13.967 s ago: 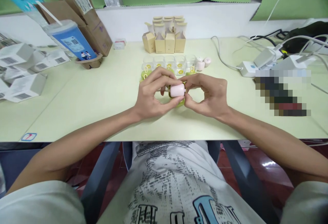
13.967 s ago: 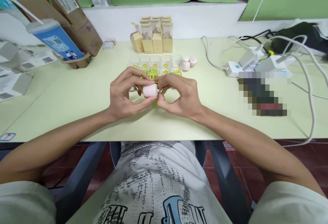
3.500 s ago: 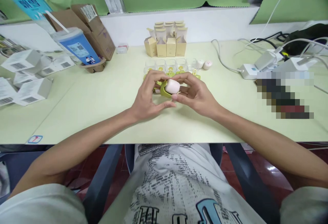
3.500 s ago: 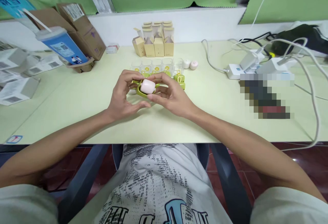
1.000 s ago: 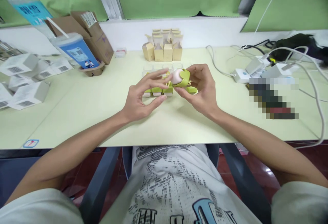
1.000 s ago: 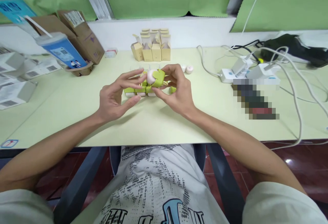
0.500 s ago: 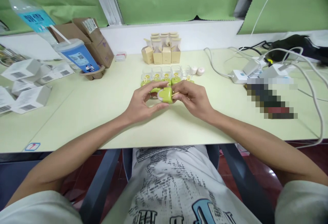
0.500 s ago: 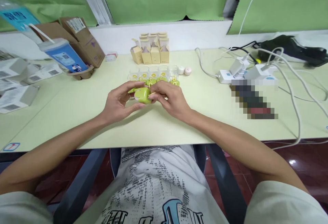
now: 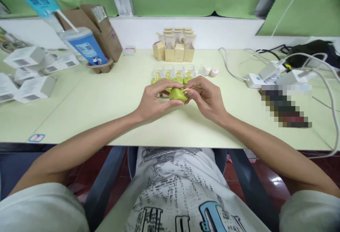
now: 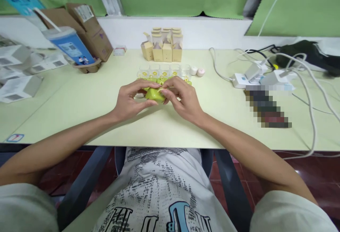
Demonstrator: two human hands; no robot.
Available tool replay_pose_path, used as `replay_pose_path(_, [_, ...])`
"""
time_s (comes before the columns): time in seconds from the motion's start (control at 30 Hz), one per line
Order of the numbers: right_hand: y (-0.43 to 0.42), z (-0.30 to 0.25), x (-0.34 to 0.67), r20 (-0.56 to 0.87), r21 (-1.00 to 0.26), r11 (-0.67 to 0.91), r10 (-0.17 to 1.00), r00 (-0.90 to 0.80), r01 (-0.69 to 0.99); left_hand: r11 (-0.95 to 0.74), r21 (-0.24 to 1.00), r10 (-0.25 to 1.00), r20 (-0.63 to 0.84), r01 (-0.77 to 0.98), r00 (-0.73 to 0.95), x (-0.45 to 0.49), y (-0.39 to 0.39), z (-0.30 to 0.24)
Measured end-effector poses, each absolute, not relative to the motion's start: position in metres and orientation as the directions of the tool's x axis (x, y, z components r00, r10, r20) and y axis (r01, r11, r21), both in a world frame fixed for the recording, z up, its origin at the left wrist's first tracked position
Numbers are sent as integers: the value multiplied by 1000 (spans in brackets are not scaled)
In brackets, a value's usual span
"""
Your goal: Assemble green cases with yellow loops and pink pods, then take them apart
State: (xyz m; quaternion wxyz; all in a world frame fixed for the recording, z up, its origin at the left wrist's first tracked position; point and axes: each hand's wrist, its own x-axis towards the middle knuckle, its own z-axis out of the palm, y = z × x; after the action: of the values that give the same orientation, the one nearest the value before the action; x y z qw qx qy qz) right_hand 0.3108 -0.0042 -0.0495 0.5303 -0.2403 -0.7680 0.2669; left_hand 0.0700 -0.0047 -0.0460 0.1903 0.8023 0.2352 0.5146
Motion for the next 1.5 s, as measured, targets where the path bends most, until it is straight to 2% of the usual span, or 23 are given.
replay_pose_path(0.13, [-3,-51,308,717,-579,808,570,-402,114,-791,596,609,742,138,281,68,3,-54])
replay_pose_path(0.27, [-3,-42,312,756,-447,873,486,-438,197,-820,555,570,777,137,267,68,10,-55])
replay_pose_path(0.33, [1,-37,321,766,-406,871,490,-417,277,-832,506,552,793,227,257,63,12,-52])
replay_pose_path(0.4, [8,-32,332,763,-377,849,512,-395,372,-812,425,540,807,401,238,55,17,-47])
replay_pose_path(0.53, [22,-31,352,714,-274,833,511,-478,481,-669,239,537,810,704,235,35,29,-42])
replay_pose_path(0.77, [26,-47,351,562,-194,777,588,-582,599,-320,265,785,612,910,98,31,27,-35])
replay_pose_path(0.87, [26,-49,350,538,-175,766,601,-591,619,-195,214,848,527,957,55,35,21,-28])
replay_pose_path(1.0, [30,-49,351,528,-126,755,600,-601,643,-121,165,893,448,979,36,37,20,-26])
replay_pose_path(1.1, [35,-51,353,514,-140,755,608,-605,640,-131,177,904,425,975,44,36,22,-28])
replay_pose_path(1.27, [42,-58,357,517,-247,770,619,-592,589,-159,190,901,430,969,64,36,23,-30])
replay_pose_path(1.5, [45,-56,354,459,-214,747,645,-611,629,-189,194,909,406,963,96,38,21,-30])
